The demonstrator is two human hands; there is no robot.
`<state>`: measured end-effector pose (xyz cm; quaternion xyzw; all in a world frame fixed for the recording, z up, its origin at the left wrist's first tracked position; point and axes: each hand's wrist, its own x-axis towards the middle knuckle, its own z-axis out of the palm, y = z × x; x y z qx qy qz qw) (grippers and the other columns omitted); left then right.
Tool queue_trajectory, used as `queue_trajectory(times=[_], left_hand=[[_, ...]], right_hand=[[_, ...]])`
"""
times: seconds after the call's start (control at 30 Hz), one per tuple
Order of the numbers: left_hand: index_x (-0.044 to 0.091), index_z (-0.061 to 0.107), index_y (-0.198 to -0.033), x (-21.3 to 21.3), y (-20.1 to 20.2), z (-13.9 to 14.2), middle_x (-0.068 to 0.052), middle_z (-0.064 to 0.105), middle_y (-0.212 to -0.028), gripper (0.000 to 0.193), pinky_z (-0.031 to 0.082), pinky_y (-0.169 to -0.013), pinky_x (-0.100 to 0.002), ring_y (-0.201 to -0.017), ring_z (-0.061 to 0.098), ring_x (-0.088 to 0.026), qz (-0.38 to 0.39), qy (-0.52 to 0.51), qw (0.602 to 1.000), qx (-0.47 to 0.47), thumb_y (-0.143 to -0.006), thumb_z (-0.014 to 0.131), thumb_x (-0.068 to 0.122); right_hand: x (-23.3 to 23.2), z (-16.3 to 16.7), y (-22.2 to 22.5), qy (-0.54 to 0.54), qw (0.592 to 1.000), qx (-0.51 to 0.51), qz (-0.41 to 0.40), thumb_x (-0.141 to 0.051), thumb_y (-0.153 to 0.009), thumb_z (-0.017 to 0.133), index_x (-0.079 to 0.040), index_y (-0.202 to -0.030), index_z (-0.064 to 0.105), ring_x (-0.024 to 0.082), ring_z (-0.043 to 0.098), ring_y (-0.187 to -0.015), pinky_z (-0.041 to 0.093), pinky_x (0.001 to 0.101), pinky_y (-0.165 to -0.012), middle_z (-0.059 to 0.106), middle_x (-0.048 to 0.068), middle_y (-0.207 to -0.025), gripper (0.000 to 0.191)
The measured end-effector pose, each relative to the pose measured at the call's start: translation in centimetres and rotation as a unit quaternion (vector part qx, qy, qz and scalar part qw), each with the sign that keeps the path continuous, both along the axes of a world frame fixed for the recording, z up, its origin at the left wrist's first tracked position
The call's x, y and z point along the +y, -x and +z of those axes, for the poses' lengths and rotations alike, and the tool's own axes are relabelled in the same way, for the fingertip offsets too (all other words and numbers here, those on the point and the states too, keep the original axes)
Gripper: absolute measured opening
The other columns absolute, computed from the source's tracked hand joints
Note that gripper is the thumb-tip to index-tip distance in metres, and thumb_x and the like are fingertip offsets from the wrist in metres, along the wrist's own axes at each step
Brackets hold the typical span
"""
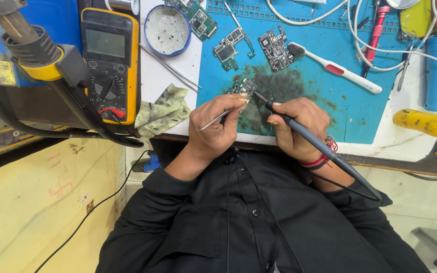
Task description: The person uses a soldering iron and tweezers to apply solder to a small circuit board. They hold the board steady with one hand while applying heat and solder with the other, working on specific connection points.
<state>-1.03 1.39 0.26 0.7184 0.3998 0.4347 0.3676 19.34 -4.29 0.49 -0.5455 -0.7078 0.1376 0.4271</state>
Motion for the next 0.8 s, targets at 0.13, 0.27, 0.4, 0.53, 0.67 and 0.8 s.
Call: queue_trajectory(times=[0.13, 0.27, 0.4, 0.53, 0.67, 0.8], left_hand=[[0.004, 0.066, -0.103, 0.0, 0.03, 0.0, -0.01, 0.076, -0.107, 0.01, 0.063, -0.083, -0.031, -0.099, 0.078, -0.025, -0.001, -0.004, 1.0, 0.004, -0.098, 0.073, 0.0], [0.004, 0.066, -0.104, -0.04, 0.03, -0.02, -0.01, 0.076, -0.107, 0.01, 0.063, -0.083, -0.031, -0.099, 0.078, -0.025, 0.0, -0.001, 1.0, 0.006, -0.098, 0.073, 0.0], [0.004, 0.066, -0.103, -0.05, -0.03, -0.14, -0.009, 0.077, -0.107, 0.01, 0.063, -0.083, -0.031, -0.099, 0.078, -0.025, 0.001, 0.0, 1.0, 0.005, -0.098, 0.073, 0.001], [0.004, 0.066, -0.104, -0.05, 0.0, -0.18, -0.009, 0.077, -0.107, 0.01, 0.063, -0.083, -0.031, -0.099, 0.078, -0.025, 0.0, 0.001, 1.0, 0.005, -0.098, 0.073, 0.001], [0.004, 0.066, -0.103, -0.04, 0.0, -0.13, -0.01, 0.077, -0.107, 0.01, 0.063, -0.083, -0.031, -0.098, 0.078, -0.025, 0.001, 0.002, 1.0, 0.002, -0.098, 0.073, 0.001], [0.004, 0.066, -0.103, -0.1, 0.01, -0.03, -0.01, 0.077, -0.107, 0.01, 0.063, -0.083, -0.031, -0.099, 0.078, -0.025, 0.0, 0.001, 1.0, 0.005, -0.098, 0.073, 0.0]], right_hand=[[0.07, 0.09, 0.13, 0.005, 1.0, 0.006, -0.005, -0.022, -0.102, 0.077, -0.001, -0.106, 0.064, 0.028, 0.066, -0.072, 0.05, 0.0356, -0.065, 0.069, 0.013, -0.088, 0.025], [0.04, 0.19, 0.1, 0.006, 1.0, 0.001, -0.005, -0.021, -0.101, 0.078, -0.001, -0.105, 0.066, 0.028, 0.066, -0.073, 0.05, 0.0356, -0.065, 0.069, 0.013, -0.088, 0.024], [0.06, 0.24, 0.12, 0.006, 1.0, 0.005, -0.006, -0.02, -0.101, 0.078, -0.001, -0.105, 0.066, 0.028, 0.067, -0.073, 0.05, 0.0352, -0.066, 0.069, 0.013, -0.088, 0.023], [0.13, 0.27, 0.14, 0.002, 1.0, 0.005, -0.005, -0.021, -0.101, 0.078, 0.0, -0.105, 0.066, 0.027, 0.067, -0.072, 0.05, 0.035, -0.065, 0.07, 0.013, -0.088, 0.024], [0.12, 0.31, 0.14, 0.005, 1.0, 0.003, -0.008, -0.021, -0.101, 0.078, 0.0, -0.103, 0.067, 0.027, 0.066, -0.071, 0.05, 0.0352, -0.065, 0.069, 0.012, -0.087, 0.024], [0.06, 0.35, 0.16, 0.007, 1.0, 0.004, -0.008, -0.021, -0.101, 0.078, -0.001, -0.103, 0.066, 0.027, 0.067, -0.072, 0.05, 0.0352, -0.065, 0.07, 0.013, -0.088, 0.023]])
